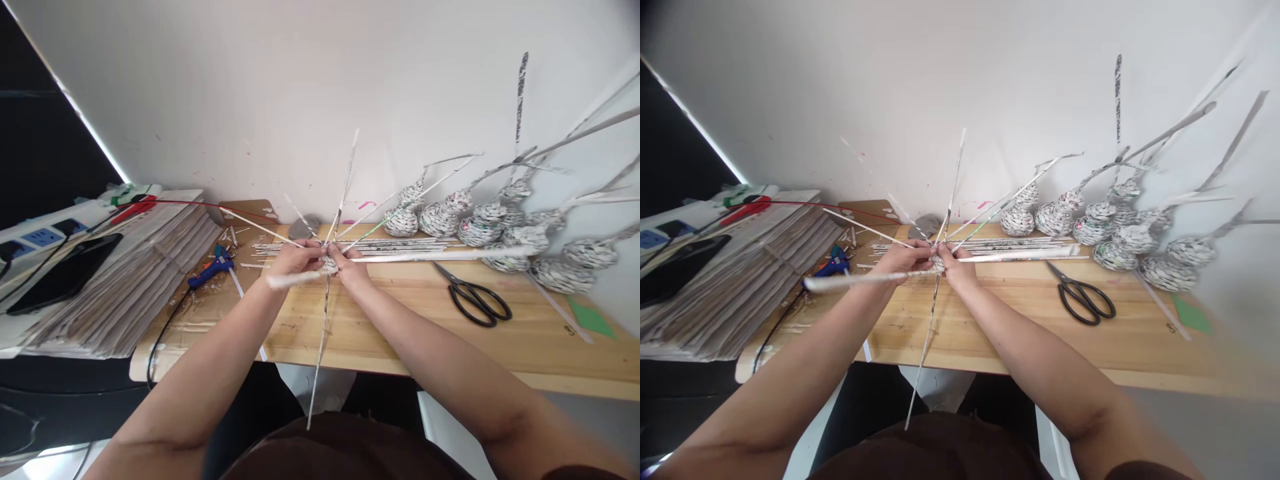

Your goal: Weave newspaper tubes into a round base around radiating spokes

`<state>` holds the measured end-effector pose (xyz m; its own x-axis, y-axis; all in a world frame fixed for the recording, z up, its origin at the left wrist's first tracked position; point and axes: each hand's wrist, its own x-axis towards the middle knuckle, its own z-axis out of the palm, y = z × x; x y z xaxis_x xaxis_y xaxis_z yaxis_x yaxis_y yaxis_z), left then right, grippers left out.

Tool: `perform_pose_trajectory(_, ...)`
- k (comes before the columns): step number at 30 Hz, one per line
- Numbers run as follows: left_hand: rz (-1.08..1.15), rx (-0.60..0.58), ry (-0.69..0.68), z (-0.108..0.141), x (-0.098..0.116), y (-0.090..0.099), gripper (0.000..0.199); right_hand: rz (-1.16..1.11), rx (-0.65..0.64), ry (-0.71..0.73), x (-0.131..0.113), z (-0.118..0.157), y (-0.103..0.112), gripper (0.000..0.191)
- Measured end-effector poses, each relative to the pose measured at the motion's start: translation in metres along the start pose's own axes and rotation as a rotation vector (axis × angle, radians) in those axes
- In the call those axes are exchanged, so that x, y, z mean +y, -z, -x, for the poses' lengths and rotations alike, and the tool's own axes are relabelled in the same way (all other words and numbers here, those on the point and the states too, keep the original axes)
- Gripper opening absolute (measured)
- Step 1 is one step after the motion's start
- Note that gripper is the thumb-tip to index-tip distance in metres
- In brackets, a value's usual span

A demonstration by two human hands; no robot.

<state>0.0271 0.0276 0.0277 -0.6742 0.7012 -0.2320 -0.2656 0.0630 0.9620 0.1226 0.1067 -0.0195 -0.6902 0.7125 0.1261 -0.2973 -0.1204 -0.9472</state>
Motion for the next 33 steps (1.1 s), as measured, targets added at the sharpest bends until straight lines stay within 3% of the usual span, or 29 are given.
perform_pose_trajectory(9,-0.139,-0.062,-0.159,0.005,0.003,-0.007,0.030,-0.006,0.191,-0.030,-0.005,-0.001,-0.002,0.029)
perform_pose_trajectory(17,-0.135,-0.137,-0.083,0.018,0.014,0.016,0.047,0.040,0.169,0.008,-0.001,-0.001,-0.002,0.028)
perform_pose_trajectory(22,0.010,-0.127,-0.161,0.015,0.010,0.023,0.033,0.023,0.148,0.020,0.000,0.000,-0.003,0.029)
perform_pose_trajectory(28,0.041,-0.286,-0.092,0.015,0.011,0.037,0.041,0.023,0.126,0.006,0.001,0.000,-0.003,0.030)
perform_pose_trajectory(33,0.027,-0.158,-0.014,0.009,0.008,0.038,0.027,0.036,0.053,-0.012,0.000,0.003,-0.004,0.033)
